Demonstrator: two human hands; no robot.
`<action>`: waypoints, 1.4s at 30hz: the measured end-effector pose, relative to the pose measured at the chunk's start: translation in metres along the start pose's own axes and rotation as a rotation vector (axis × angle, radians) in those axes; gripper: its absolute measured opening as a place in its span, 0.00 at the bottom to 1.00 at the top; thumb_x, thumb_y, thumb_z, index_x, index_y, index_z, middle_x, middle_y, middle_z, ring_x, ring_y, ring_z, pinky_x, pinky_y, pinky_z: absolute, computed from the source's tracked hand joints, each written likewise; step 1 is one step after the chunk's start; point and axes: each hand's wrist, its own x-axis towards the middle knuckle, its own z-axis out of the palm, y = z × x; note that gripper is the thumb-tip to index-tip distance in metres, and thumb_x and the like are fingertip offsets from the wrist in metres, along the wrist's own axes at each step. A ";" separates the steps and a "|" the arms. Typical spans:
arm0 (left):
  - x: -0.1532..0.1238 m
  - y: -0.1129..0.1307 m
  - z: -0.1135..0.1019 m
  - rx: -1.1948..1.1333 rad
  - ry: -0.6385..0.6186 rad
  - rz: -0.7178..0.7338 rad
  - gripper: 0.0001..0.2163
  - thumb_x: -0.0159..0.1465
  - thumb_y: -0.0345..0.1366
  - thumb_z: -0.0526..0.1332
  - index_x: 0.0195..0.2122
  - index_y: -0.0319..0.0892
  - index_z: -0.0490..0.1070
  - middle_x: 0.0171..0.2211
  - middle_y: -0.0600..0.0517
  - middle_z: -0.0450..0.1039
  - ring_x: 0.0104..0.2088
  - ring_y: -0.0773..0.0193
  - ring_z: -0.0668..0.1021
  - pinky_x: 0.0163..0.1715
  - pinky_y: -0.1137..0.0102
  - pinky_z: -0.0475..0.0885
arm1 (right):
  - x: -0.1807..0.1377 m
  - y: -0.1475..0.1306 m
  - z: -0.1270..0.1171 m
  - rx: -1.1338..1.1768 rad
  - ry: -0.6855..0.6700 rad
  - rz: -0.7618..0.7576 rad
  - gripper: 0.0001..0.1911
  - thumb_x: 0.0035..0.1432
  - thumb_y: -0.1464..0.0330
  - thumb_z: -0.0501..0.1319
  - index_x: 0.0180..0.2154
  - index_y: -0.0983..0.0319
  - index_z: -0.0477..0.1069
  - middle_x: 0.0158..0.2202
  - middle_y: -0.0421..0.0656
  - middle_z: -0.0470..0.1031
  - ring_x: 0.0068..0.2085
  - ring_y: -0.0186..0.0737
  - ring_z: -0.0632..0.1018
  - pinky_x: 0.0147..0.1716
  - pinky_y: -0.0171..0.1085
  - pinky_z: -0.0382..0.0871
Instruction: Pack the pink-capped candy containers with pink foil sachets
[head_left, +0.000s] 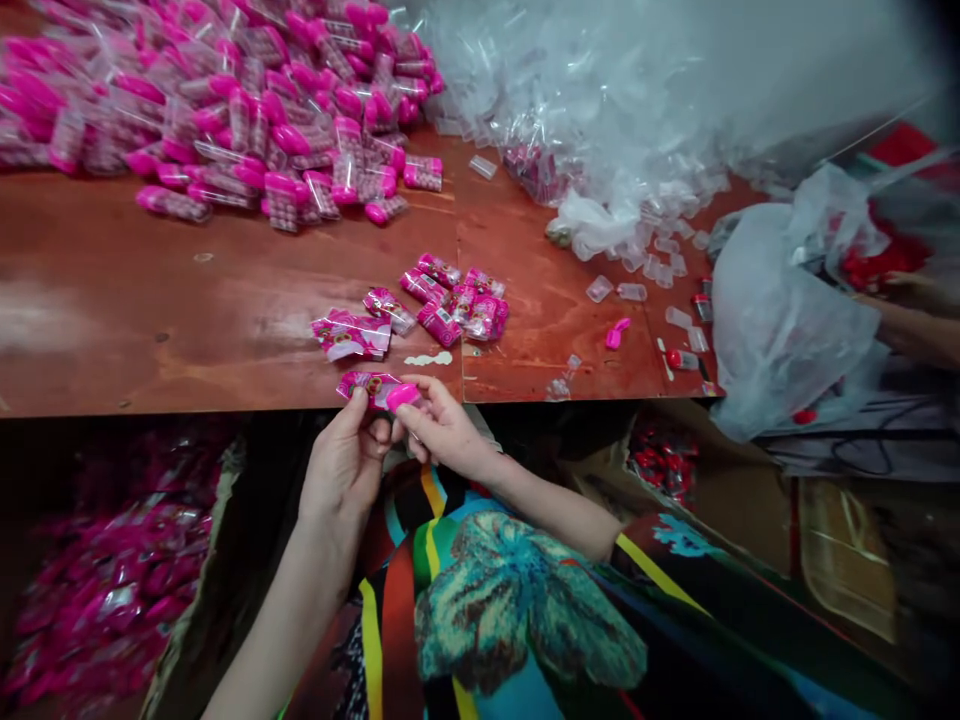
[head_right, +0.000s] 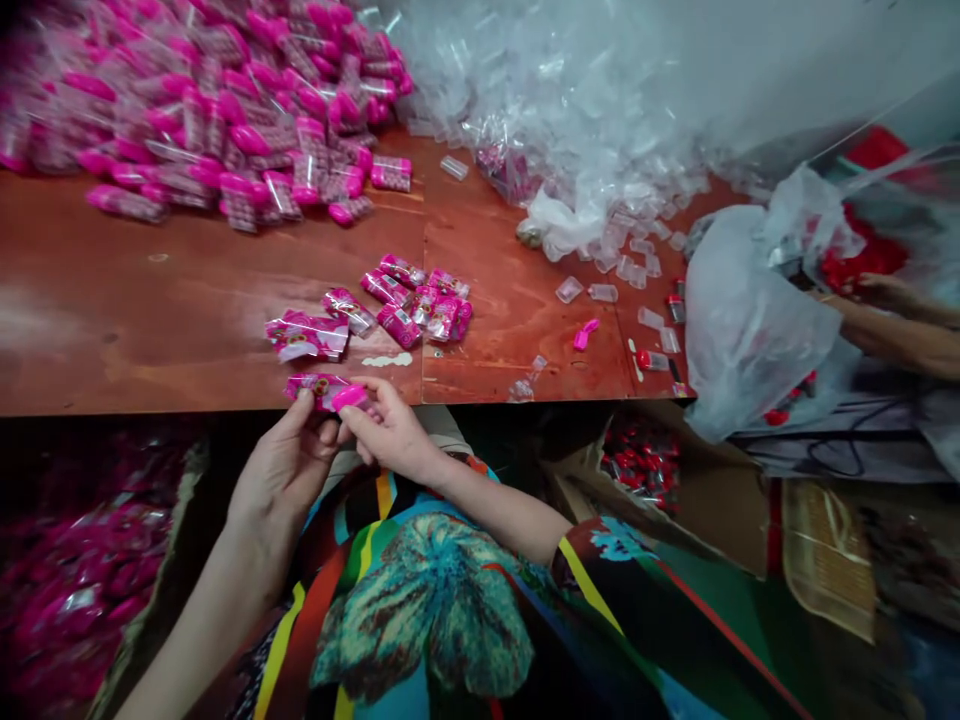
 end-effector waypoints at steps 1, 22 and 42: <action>0.000 -0.001 0.000 0.002 -0.008 0.000 0.09 0.66 0.34 0.63 0.29 0.37 0.74 0.17 0.55 0.69 0.15 0.71 0.69 0.20 0.75 0.72 | 0.001 0.002 -0.001 0.010 0.007 0.004 0.28 0.61 0.51 0.63 0.55 0.56 0.57 0.25 0.30 0.70 0.15 0.27 0.64 0.12 0.29 0.54; -0.001 -0.001 0.003 -0.007 0.146 0.039 0.08 0.61 0.33 0.68 0.28 0.36 0.73 0.18 0.56 0.70 0.13 0.75 0.66 0.12 0.79 0.60 | -0.007 0.003 -0.006 -0.044 0.037 0.113 0.26 0.56 0.55 0.67 0.48 0.59 0.59 0.26 0.30 0.69 0.17 0.28 0.70 0.13 0.28 0.60; 0.000 -0.012 -0.009 0.195 -0.049 -0.018 0.21 0.49 0.49 0.76 0.22 0.37 0.70 0.16 0.54 0.67 0.19 0.71 0.69 0.18 0.76 0.63 | -0.006 0.027 -0.008 -0.008 0.003 -0.039 0.27 0.64 0.57 0.62 0.57 0.57 0.52 0.30 0.36 0.70 0.26 0.31 0.71 0.22 0.29 0.64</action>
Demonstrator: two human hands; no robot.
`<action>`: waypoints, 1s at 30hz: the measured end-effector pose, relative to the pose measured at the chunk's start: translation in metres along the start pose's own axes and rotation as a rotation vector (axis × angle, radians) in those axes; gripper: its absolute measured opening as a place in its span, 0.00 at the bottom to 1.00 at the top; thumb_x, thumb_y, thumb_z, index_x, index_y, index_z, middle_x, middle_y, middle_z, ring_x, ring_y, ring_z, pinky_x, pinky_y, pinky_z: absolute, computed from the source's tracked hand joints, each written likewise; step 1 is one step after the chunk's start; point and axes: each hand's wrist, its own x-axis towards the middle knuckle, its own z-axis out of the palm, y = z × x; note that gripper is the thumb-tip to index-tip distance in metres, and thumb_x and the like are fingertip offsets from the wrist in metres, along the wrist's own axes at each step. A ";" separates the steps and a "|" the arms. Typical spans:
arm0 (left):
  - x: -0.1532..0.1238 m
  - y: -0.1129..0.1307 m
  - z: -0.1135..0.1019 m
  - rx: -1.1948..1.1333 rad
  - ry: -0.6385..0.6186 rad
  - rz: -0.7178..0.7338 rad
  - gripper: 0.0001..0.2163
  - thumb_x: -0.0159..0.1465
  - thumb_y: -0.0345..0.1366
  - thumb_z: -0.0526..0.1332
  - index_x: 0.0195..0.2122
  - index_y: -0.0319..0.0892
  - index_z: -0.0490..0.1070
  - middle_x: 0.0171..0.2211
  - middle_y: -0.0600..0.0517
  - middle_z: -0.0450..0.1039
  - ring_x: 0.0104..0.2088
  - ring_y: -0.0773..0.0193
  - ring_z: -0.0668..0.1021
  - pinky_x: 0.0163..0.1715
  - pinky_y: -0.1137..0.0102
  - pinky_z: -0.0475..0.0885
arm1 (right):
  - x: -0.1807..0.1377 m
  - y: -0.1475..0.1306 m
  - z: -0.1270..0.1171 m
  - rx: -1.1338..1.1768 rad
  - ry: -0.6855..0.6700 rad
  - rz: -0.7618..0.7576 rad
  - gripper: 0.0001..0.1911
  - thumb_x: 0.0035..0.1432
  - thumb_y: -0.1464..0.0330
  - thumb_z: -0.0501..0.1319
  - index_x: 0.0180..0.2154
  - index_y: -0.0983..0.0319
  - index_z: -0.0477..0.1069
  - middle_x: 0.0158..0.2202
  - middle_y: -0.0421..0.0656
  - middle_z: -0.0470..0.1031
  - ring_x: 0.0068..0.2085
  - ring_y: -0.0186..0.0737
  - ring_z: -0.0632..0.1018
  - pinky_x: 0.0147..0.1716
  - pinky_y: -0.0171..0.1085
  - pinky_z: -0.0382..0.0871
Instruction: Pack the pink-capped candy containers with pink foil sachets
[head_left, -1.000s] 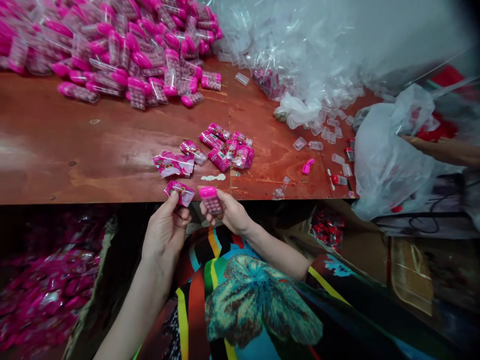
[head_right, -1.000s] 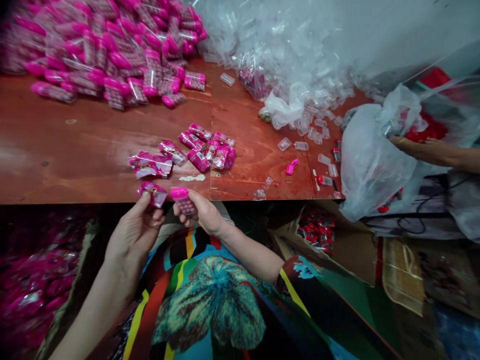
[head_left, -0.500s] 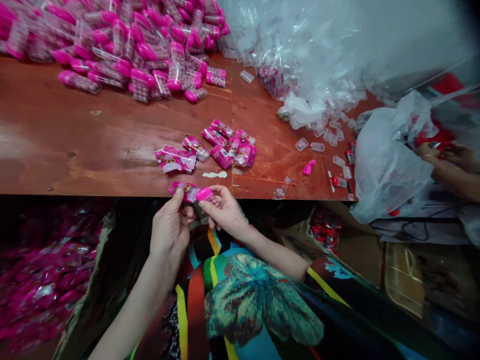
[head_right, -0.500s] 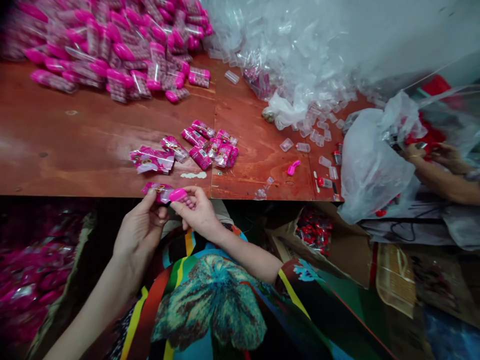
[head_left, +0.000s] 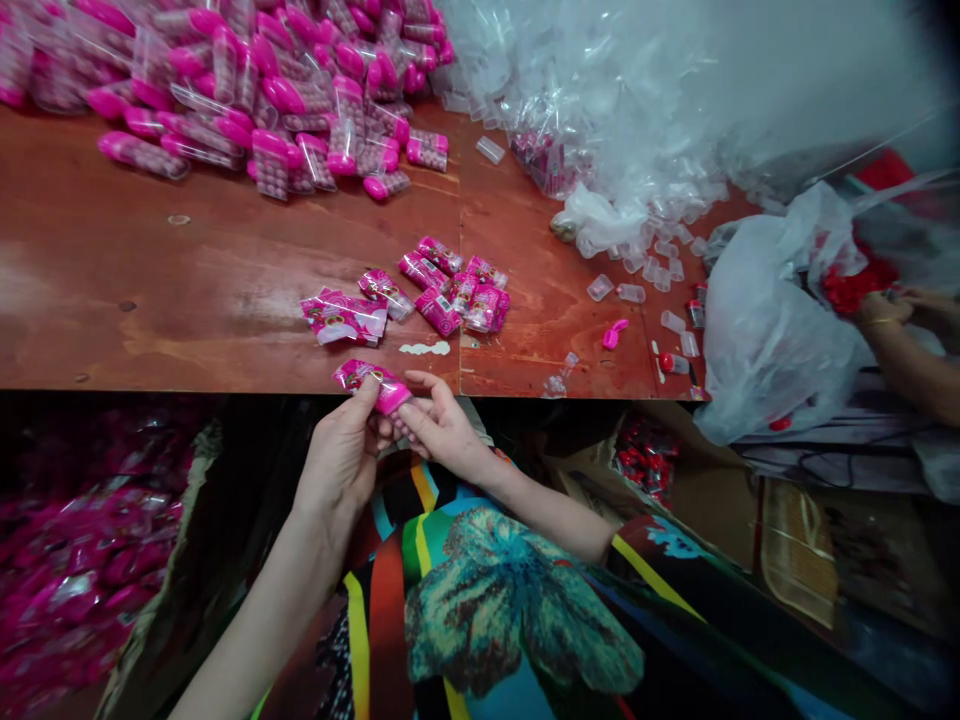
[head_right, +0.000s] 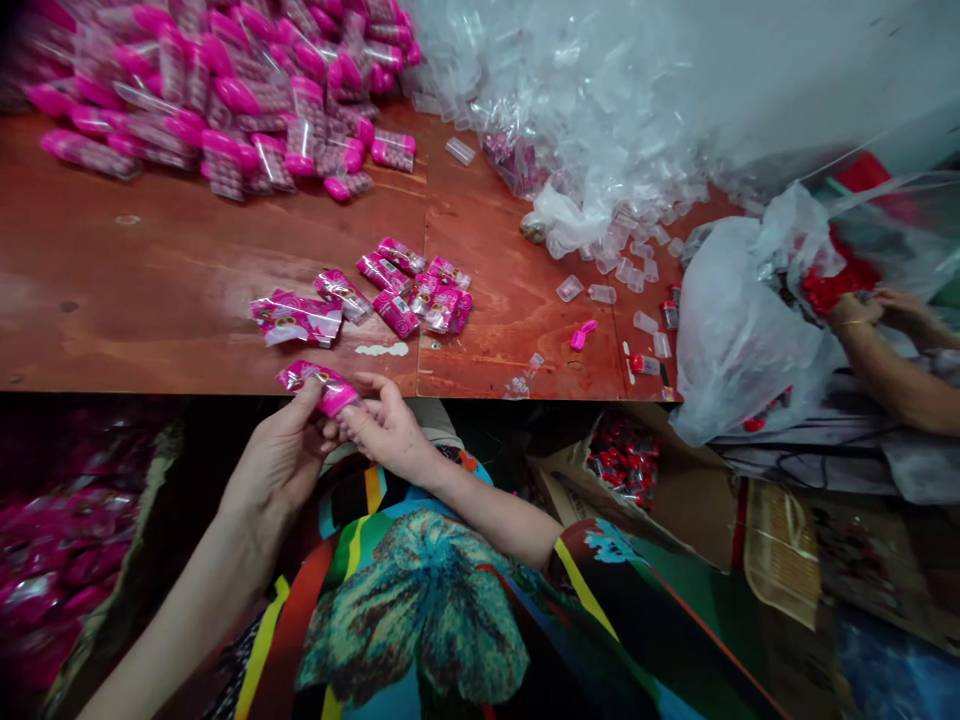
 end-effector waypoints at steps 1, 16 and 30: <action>0.000 0.000 0.000 0.020 -0.005 -0.017 0.21 0.48 0.49 0.77 0.22 0.37 0.70 0.16 0.54 0.66 0.19 0.71 0.69 0.17 0.76 0.62 | 0.000 -0.001 -0.002 -0.046 -0.013 -0.019 0.27 0.65 0.58 0.60 0.58 0.58 0.52 0.30 0.36 0.71 0.27 0.32 0.73 0.25 0.31 0.68; -0.006 -0.003 0.006 0.081 -0.108 -0.027 0.21 0.50 0.51 0.75 0.24 0.38 0.72 0.16 0.55 0.65 0.17 0.73 0.65 0.16 0.77 0.59 | -0.004 -0.015 -0.016 0.066 -0.112 0.078 0.24 0.69 0.56 0.55 0.61 0.56 0.53 0.28 0.34 0.71 0.18 0.27 0.64 0.17 0.28 0.60; -0.003 0.001 0.008 0.122 -0.122 0.114 0.16 0.54 0.44 0.73 0.25 0.39 0.71 0.13 0.57 0.63 0.15 0.73 0.64 0.19 0.75 0.60 | 0.007 -0.013 -0.010 0.040 -0.091 0.031 0.30 0.63 0.52 0.62 0.59 0.58 0.55 0.23 0.29 0.66 0.15 0.25 0.62 0.15 0.27 0.56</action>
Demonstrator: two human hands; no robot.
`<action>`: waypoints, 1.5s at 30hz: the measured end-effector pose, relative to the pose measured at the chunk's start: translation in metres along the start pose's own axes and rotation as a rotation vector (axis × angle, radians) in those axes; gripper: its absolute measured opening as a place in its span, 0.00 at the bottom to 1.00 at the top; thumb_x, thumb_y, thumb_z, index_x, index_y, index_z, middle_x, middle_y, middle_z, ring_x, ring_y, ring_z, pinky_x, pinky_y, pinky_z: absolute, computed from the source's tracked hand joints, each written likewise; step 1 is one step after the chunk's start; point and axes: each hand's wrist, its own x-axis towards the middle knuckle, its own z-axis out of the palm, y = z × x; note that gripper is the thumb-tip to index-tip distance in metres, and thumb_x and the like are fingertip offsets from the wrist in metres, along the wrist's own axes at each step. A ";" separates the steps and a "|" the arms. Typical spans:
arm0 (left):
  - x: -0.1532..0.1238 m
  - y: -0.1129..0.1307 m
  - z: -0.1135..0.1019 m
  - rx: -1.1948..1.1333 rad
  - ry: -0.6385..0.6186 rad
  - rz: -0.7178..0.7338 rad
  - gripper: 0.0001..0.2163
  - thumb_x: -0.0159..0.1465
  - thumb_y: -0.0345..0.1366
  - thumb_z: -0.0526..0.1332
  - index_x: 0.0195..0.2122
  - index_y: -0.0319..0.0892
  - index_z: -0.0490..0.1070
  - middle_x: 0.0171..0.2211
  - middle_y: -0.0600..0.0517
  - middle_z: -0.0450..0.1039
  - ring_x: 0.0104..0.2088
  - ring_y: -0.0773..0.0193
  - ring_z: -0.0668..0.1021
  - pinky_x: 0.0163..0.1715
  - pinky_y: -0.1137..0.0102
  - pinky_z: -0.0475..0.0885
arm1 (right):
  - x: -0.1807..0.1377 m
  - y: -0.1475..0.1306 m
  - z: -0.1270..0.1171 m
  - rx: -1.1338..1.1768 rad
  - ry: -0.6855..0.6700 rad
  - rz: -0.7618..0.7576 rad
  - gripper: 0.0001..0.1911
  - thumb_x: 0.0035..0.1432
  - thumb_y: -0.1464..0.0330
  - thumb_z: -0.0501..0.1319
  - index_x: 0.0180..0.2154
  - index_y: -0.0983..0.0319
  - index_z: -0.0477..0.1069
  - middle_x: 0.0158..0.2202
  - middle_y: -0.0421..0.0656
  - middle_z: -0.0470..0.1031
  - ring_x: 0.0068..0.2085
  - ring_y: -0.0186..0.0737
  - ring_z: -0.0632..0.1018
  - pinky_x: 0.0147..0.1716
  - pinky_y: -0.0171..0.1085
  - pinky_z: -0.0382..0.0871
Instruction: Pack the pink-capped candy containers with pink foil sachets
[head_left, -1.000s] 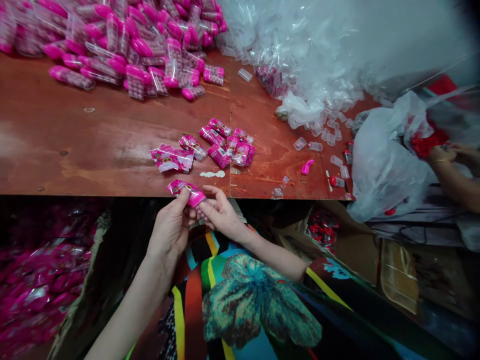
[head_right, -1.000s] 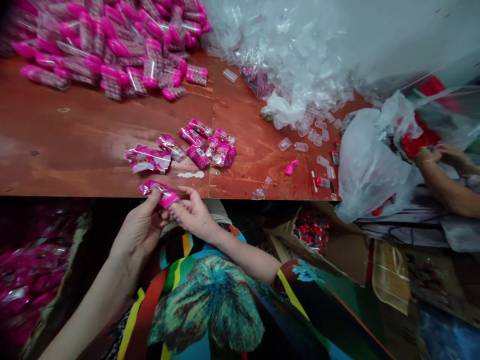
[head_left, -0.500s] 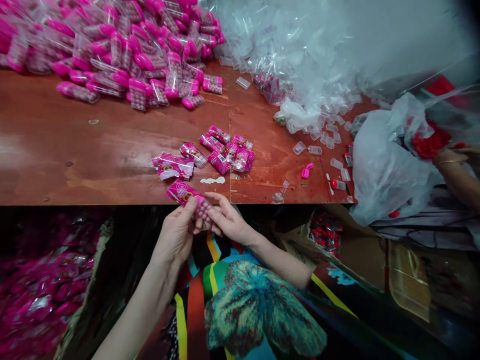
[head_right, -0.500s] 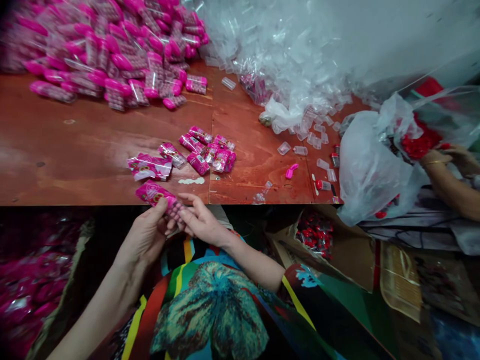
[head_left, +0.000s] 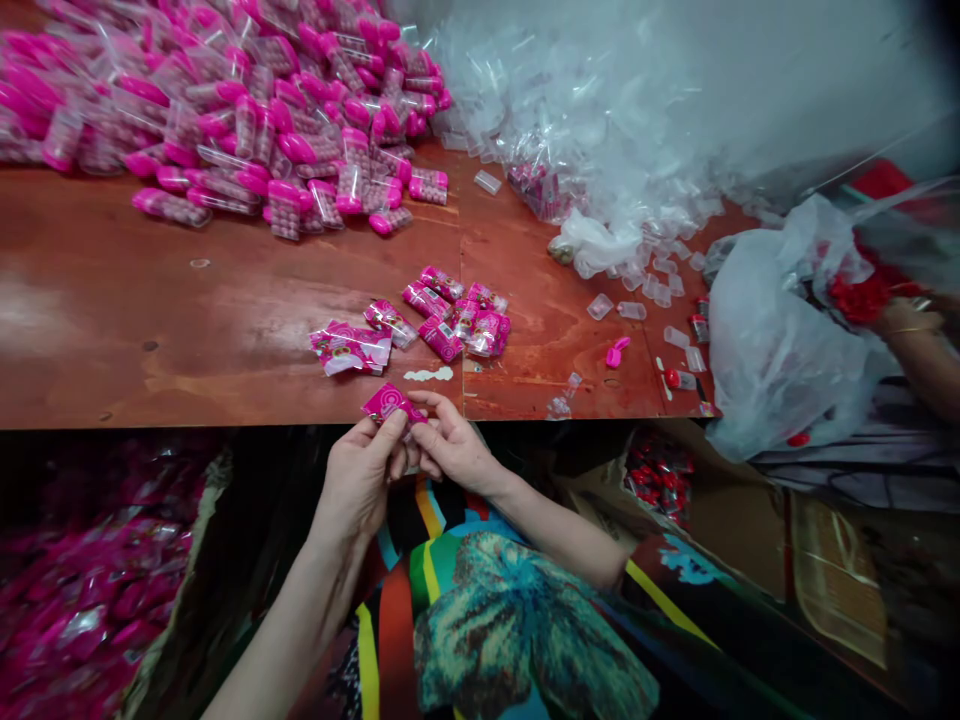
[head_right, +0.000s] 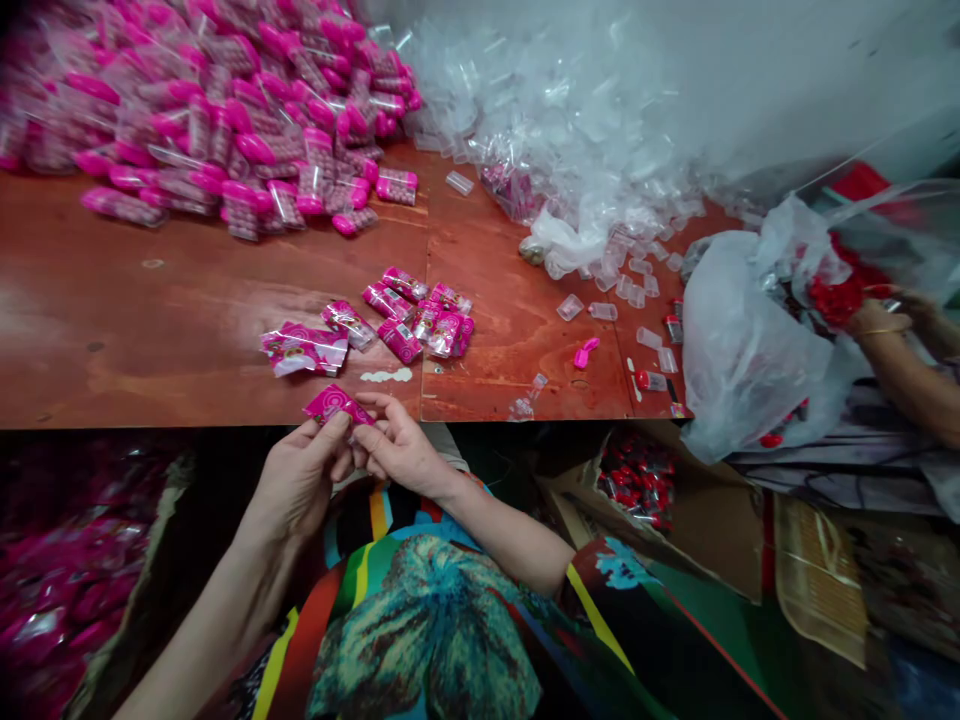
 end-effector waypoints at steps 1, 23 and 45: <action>0.001 -0.001 0.002 0.003 0.001 0.007 0.16 0.55 0.44 0.73 0.25 0.39 0.71 0.13 0.57 0.63 0.15 0.72 0.65 0.20 0.75 0.60 | 0.001 0.000 -0.001 -0.023 0.002 -0.015 0.29 0.64 0.53 0.62 0.58 0.58 0.56 0.24 0.29 0.66 0.16 0.25 0.62 0.16 0.27 0.57; 0.061 0.056 -0.037 0.459 0.380 0.323 0.20 0.56 0.50 0.70 0.42 0.42 0.71 0.17 0.58 0.71 0.10 0.69 0.65 0.09 0.75 0.56 | 0.102 -0.062 0.034 -1.630 0.158 -0.197 0.21 0.71 0.69 0.49 0.61 0.62 0.67 0.54 0.54 0.71 0.46 0.49 0.78 0.39 0.43 0.76; 0.040 0.060 -0.026 0.088 0.107 0.195 0.16 0.48 0.43 0.75 0.30 0.38 0.76 0.17 0.59 0.65 0.13 0.76 0.60 0.13 0.78 0.50 | 0.098 -0.042 0.023 -0.361 0.095 -0.250 0.17 0.62 0.71 0.59 0.52 0.57 0.63 0.28 0.32 0.66 0.29 0.32 0.71 0.34 0.33 0.69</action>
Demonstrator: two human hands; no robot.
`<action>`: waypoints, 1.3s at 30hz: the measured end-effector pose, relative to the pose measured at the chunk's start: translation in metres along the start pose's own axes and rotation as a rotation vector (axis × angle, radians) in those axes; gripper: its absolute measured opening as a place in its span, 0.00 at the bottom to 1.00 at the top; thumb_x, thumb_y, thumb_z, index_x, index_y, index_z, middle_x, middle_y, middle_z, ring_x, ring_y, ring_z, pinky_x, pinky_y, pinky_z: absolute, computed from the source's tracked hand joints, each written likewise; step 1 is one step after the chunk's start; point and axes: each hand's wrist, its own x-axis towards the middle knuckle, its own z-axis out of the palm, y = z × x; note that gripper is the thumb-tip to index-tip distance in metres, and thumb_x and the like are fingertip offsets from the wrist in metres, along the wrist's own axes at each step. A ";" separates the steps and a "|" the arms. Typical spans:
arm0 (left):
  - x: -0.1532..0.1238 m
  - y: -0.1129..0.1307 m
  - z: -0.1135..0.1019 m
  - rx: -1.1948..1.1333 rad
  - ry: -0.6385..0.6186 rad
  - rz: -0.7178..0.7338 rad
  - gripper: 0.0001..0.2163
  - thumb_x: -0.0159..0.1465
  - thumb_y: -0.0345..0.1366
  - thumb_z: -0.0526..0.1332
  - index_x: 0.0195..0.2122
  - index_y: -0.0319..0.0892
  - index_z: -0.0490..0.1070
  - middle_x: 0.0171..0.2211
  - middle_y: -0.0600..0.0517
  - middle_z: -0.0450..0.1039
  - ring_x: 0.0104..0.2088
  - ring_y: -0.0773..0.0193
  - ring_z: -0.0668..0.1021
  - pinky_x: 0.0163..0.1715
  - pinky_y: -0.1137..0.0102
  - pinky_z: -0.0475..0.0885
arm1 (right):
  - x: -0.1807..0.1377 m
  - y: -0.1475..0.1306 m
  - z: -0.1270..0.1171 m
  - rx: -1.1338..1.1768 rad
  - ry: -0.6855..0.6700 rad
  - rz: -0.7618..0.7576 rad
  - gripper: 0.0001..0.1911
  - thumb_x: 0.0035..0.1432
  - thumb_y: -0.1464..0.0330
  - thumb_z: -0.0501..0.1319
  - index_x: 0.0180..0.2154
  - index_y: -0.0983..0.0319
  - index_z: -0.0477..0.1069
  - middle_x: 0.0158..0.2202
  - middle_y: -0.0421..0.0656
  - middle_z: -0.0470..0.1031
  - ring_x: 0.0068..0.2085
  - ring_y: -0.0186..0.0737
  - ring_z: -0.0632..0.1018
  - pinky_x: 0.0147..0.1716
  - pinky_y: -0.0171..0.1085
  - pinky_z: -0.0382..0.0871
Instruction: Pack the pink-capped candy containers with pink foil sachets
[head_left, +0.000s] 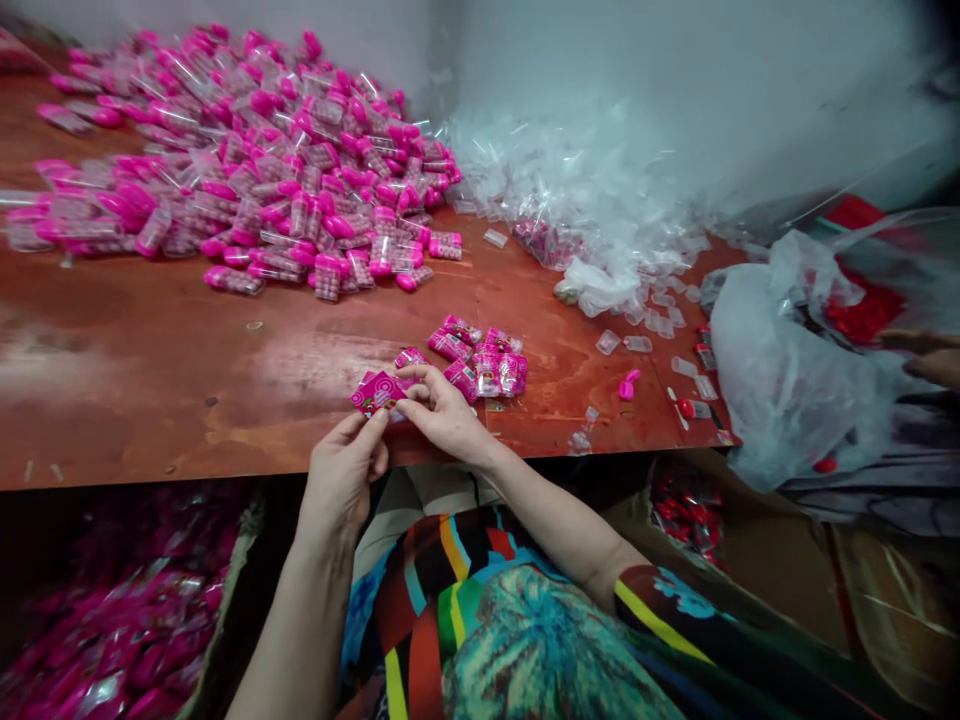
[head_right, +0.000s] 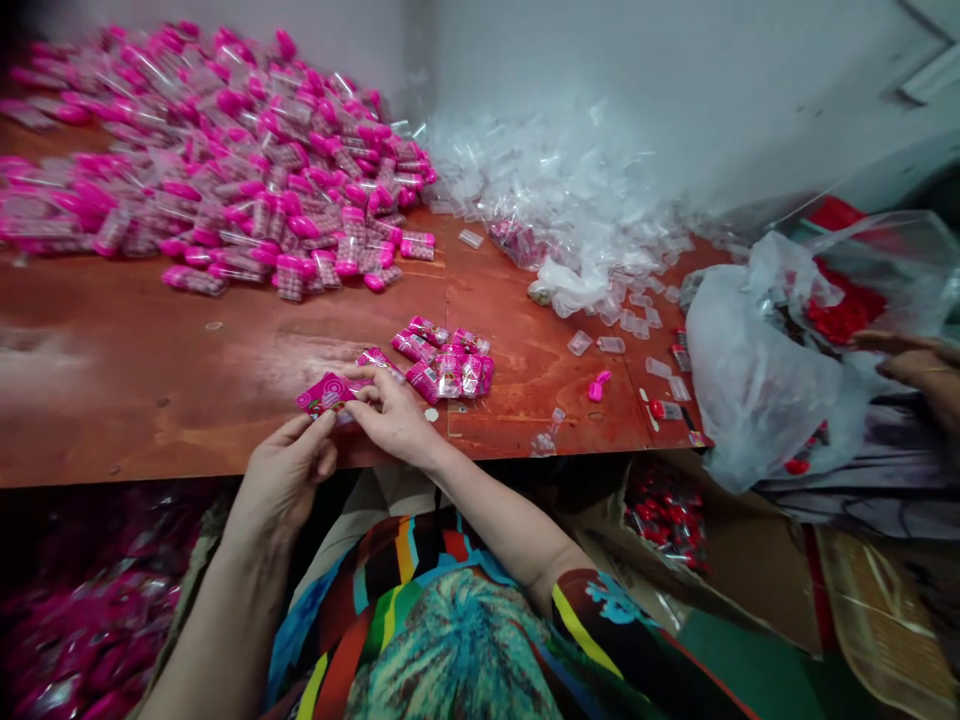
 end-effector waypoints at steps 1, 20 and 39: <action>0.001 -0.001 0.001 0.001 -0.006 -0.003 0.15 0.48 0.43 0.75 0.28 0.38 0.75 0.15 0.59 0.62 0.13 0.76 0.60 0.14 0.78 0.49 | 0.000 -0.001 -0.001 -0.001 -0.007 0.000 0.16 0.61 0.71 0.59 0.51 0.58 0.64 0.27 0.32 0.66 0.29 0.32 0.71 0.34 0.33 0.69; 0.021 0.013 -0.008 -0.087 -0.055 -0.144 0.19 0.48 0.47 0.75 0.21 0.38 0.70 0.12 0.57 0.61 0.15 0.73 0.61 0.15 0.76 0.54 | 0.013 -0.016 0.014 -0.441 0.061 -0.239 0.14 0.64 0.76 0.52 0.47 0.62 0.71 0.37 0.41 0.77 0.37 0.37 0.77 0.40 0.35 0.70; 0.036 0.021 -0.020 -0.243 0.216 -0.123 0.25 0.40 0.47 0.80 0.19 0.40 0.64 0.14 0.60 0.58 0.15 0.76 0.58 0.12 0.78 0.52 | 0.194 -0.021 -0.046 -1.398 0.012 -0.179 0.14 0.65 0.77 0.52 0.47 0.70 0.73 0.51 0.60 0.74 0.53 0.52 0.72 0.52 0.49 0.65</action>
